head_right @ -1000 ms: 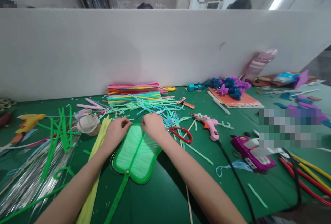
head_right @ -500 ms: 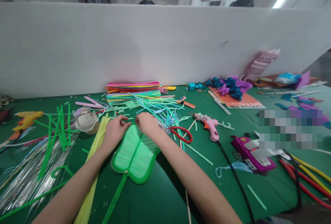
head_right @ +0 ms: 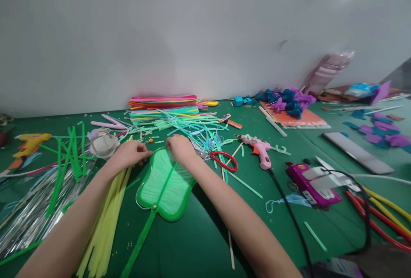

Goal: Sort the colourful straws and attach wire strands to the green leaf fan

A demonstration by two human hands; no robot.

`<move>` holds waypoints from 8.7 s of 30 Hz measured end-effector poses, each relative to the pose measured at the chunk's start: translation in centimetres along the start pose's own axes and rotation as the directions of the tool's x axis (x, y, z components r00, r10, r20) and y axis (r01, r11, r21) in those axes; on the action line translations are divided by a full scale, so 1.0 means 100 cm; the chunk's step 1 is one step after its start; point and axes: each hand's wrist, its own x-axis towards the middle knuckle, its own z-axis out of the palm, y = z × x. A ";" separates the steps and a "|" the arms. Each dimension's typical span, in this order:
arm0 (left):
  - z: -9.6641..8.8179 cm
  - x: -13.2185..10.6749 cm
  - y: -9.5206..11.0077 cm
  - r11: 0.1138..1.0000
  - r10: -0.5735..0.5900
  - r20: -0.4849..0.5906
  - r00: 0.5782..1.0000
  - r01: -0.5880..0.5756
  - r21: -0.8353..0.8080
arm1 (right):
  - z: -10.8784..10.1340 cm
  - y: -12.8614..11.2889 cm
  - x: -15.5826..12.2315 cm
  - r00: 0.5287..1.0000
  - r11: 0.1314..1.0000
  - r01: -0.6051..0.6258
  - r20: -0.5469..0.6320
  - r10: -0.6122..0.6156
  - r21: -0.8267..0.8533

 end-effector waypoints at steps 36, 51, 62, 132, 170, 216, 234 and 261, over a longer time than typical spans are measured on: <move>0.008 0.000 0.010 0.980 0.076 -0.070 0.995 -0.062 0.190 | 0.002 -0.013 0.014 1.000 1.000 0.025 0.010 -0.025 0.020; 0.012 0.000 0.009 0.977 0.078 -0.069 0.995 -0.063 0.206 | 0.012 -0.011 0.015 0.999 1.000 -0.001 -0.049 0.002 0.024; 0.011 -0.004 0.012 0.936 0.195 -0.028 0.980 -0.178 0.305 | 0.020 -0.009 0.017 0.997 0.999 -0.008 -0.077 0.012 0.049; 0.004 -0.037 0.023 0.920 0.165 0.088 0.982 -0.185 0.346 | 0.020 -0.009 0.014 0.995 0.992 -0.035 -0.089 0.046 0.125; 0.007 -0.033 0.025 0.963 0.088 0.026 0.996 -0.092 0.255 | 0.021 -0.007 0.014 0.994 0.988 -0.046 -0.095 0.061 0.148; 0.008 -0.036 0.028 0.945 0.063 0.012 0.998 -0.063 0.320 | 0.018 -0.008 0.012 0.994 0.985 -0.045 -0.093 0.061 0.164; 0.015 -0.042 0.035 0.896 0.069 -0.006 0.998 -0.059 0.440 | 0.019 -0.007 0.012 0.994 0.987 -0.028 -0.102 0.045 0.160; 0.005 -0.020 0.010 0.939 0.256 0.108 0.961 -0.273 0.209 | 0.019 -0.007 0.011 0.993 0.987 -0.051 -0.098 0.066 0.152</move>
